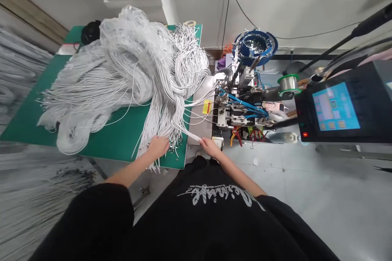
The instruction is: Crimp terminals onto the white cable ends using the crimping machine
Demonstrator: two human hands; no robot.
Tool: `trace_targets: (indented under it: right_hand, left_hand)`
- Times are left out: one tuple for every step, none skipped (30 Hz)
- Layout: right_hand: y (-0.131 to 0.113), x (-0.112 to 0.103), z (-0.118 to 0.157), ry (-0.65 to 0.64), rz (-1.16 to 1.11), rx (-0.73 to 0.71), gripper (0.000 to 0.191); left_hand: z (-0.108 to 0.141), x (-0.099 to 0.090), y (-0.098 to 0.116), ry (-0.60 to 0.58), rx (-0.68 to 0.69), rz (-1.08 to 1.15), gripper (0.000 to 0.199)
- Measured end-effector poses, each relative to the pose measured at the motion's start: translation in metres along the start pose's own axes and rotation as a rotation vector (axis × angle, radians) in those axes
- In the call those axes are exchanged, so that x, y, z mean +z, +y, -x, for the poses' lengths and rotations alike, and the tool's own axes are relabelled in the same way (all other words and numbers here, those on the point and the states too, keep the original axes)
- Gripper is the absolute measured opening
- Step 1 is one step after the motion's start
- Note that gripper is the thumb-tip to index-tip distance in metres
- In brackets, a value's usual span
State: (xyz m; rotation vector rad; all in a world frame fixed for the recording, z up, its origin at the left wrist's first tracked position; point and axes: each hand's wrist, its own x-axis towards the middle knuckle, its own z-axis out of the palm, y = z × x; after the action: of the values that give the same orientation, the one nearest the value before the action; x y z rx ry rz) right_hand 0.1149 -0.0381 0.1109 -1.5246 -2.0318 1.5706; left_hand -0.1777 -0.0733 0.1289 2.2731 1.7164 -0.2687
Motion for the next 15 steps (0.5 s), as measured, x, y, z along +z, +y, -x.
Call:
trace_targets:
  right_hand:
    - [0.0, 0.004, 0.002, -0.012, -0.004, 0.018, 0.03]
    - [0.0, 0.006, 0.003, -0.025, -0.008, 0.032, 0.03]
    - [0.0, 0.007, 0.005, -0.037, -0.009, 0.039, 0.029]
    - [0.001, 0.007, 0.006, -0.049, -0.008, 0.042, 0.028]
    - [0.002, 0.004, 0.006, -0.06, -0.002, 0.043, 0.028]
    - [0.003, 0.001, 0.006, -0.069, 0.008, 0.043, 0.028]
    - [0.004, -0.004, 0.005, -0.075, 0.02, 0.044, 0.028]
    - [0.005, -0.01, 0.004, -0.079, 0.031, 0.044, 0.029]
    - [0.007, -0.016, 0.002, -0.084, 0.035, 0.041, 0.029]
    - [0.008, -0.022, 0.0, -0.091, 0.029, 0.035, 0.029]
    - [0.01, -0.028, -0.001, -0.101, 0.015, 0.03, 0.029]
    - [0.012, -0.034, -0.002, -0.12, -0.004, 0.028, 0.028]
    - [0.014, -0.039, -0.003, -0.143, -0.022, 0.029, 0.028]
    - [0.017, -0.044, -0.003, -0.166, -0.038, 0.03, 0.027]
    - [0.02, -0.049, -0.003, -0.186, -0.052, 0.029, 0.027]
  left_hand:
    - [-0.003, -0.001, 0.009, 0.075, -0.027, 0.036, 0.025]
    - [-0.007, -0.003, 0.02, 0.158, -0.047, 0.081, 0.028]
    - [-0.012, -0.004, 0.031, 0.237, -0.057, 0.13, 0.032]
    - [-0.017, -0.006, 0.042, 0.3, -0.044, 0.174, 0.037]
    - [-0.023, -0.007, 0.052, 0.334, -0.002, 0.205, 0.044]
    - [-0.029, -0.007, 0.061, 0.345, 0.06, 0.228, 0.049]
    - [-0.036, -0.007, 0.069, 0.338, 0.137, 0.243, 0.054]
    - [-0.044, -0.006, 0.076, 0.321, 0.217, 0.253, 0.058]
    - [-0.052, -0.004, 0.082, 0.299, 0.286, 0.262, 0.059]
    - [-0.061, -0.001, 0.087, 0.277, 0.332, 0.269, 0.058]
    - [-0.071, 0.002, 0.091, 0.256, 0.351, 0.276, 0.055]
    - [-0.08, 0.006, 0.094, 0.233, 0.348, 0.281, 0.05]
    - [-0.09, 0.01, 0.097, 0.206, 0.331, 0.287, 0.042]
    - [-0.1, 0.014, 0.1, 0.177, 0.314, 0.293, 0.034]
    - [-0.108, 0.017, 0.103, 0.148, 0.303, 0.298, 0.028]
